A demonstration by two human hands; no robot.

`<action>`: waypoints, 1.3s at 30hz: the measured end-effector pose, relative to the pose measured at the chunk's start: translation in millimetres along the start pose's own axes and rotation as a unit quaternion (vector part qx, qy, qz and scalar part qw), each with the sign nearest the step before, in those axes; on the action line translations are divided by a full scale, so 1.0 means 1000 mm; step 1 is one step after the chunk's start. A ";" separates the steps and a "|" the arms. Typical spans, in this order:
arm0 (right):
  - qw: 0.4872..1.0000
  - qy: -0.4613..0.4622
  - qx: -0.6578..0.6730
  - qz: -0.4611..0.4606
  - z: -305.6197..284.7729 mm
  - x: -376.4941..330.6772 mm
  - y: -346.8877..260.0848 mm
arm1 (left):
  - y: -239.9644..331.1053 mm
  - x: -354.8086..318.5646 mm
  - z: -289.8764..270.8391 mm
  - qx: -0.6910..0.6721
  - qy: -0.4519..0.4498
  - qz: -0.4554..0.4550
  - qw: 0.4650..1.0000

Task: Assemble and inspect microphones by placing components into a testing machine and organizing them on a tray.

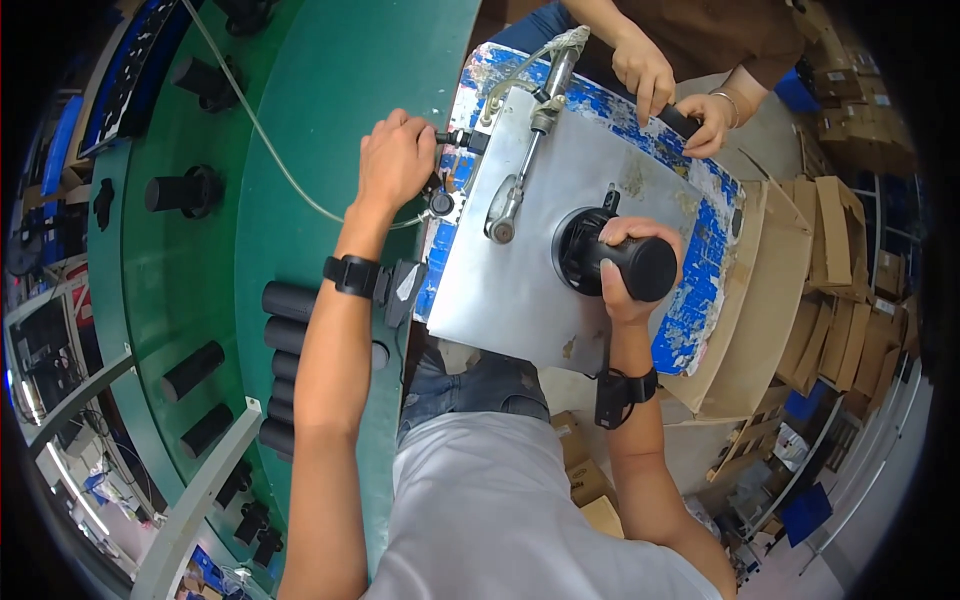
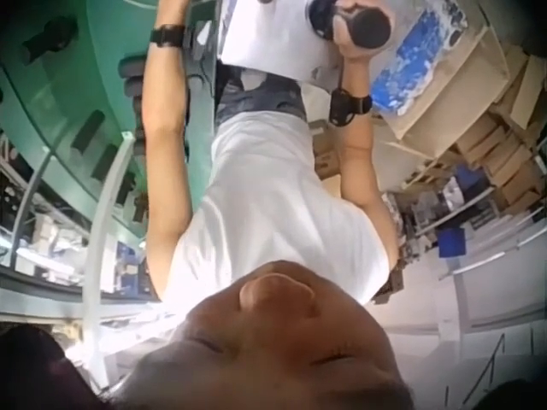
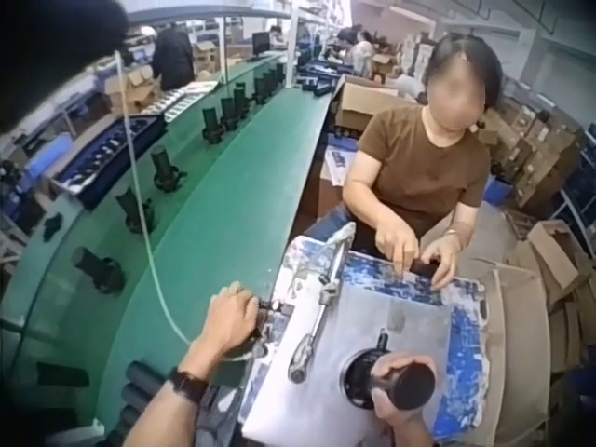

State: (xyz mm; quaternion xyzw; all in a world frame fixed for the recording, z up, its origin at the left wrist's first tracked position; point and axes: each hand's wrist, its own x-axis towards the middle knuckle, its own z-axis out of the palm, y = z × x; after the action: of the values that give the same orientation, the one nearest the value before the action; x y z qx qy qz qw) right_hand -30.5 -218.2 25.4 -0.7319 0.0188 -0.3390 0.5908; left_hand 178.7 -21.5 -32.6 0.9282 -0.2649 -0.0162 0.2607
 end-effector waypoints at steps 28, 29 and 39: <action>0.803 -0.446 0.351 0.182 0.155 0.066 -0.218 | 0.071 -0.225 -0.188 -0.487 0.154 0.053 0.858; 0.800 -0.450 0.352 0.183 0.157 0.066 -0.218 | 0.069 -0.228 -0.190 -0.485 0.158 0.050 0.858; 0.816 -0.467 0.307 0.147 0.184 0.074 -0.216 | 0.041 -0.224 -0.198 -0.617 0.111 0.063 0.777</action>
State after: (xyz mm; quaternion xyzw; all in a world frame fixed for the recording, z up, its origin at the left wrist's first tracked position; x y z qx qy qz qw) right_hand 41.7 -27.8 236.5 -0.5711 -0.2569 0.1461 0.7659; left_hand -0.1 154.6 134.8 0.5450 -0.2253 -0.0568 0.8056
